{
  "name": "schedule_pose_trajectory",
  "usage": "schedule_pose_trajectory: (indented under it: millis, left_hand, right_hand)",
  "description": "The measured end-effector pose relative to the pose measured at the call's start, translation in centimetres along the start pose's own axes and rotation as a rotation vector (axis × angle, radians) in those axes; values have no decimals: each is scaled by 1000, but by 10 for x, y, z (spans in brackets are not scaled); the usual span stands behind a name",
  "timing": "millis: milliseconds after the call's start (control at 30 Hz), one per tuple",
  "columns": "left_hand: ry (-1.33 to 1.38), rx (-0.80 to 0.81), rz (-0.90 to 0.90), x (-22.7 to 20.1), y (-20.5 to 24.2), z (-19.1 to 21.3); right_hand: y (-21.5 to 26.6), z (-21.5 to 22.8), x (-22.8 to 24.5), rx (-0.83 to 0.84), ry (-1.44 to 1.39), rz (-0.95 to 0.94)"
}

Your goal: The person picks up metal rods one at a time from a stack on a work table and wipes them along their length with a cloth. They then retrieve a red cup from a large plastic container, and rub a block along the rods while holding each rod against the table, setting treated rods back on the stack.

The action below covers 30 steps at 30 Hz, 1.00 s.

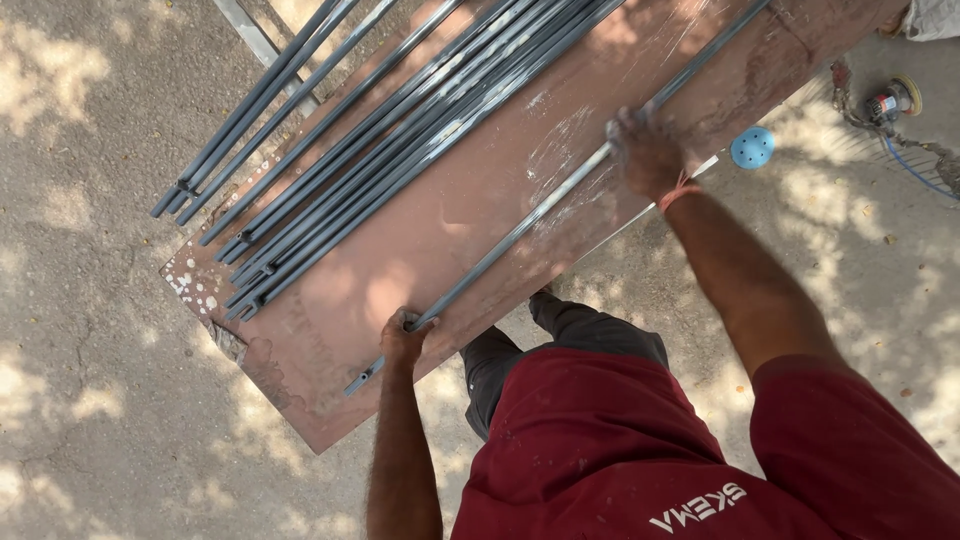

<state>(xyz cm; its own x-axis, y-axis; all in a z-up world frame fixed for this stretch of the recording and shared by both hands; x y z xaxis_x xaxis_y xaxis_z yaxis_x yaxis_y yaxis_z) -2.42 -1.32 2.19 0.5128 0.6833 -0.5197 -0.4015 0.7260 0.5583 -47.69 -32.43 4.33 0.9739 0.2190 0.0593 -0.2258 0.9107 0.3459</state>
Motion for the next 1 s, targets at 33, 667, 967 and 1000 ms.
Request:
schedule_pose_trajectory:
  millis: [33,667,967,1000]
  left_hand:
    - [-3,-1,0,-1,3,1]
    - [-72,7,-8,2,1,0]
    - [-28,11,-3,-1,-3,0]
    - [-12,26,22,-1,0,1]
  right_hand:
    - [-6,-9,-8,0,-3,0]
    - [18,6,13,46,166,-4]
    - [85,-61,150,-54,-64,190]
    - [110,-69,181,15,-51,326]
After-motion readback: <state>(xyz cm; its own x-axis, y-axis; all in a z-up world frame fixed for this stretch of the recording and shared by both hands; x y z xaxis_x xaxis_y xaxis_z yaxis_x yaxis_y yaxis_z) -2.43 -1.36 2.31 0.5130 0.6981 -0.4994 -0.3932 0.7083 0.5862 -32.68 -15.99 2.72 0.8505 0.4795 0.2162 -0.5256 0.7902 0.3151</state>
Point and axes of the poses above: each hand's wrist, its own y-axis away from the middle knuckle, its own z-axis out of the back of the hand, x = y × z, the point moved 1 cm from there along -y, towards the middle knuckle, and after that the axes turned 8 degrees about -z, right-handed, at the moved point
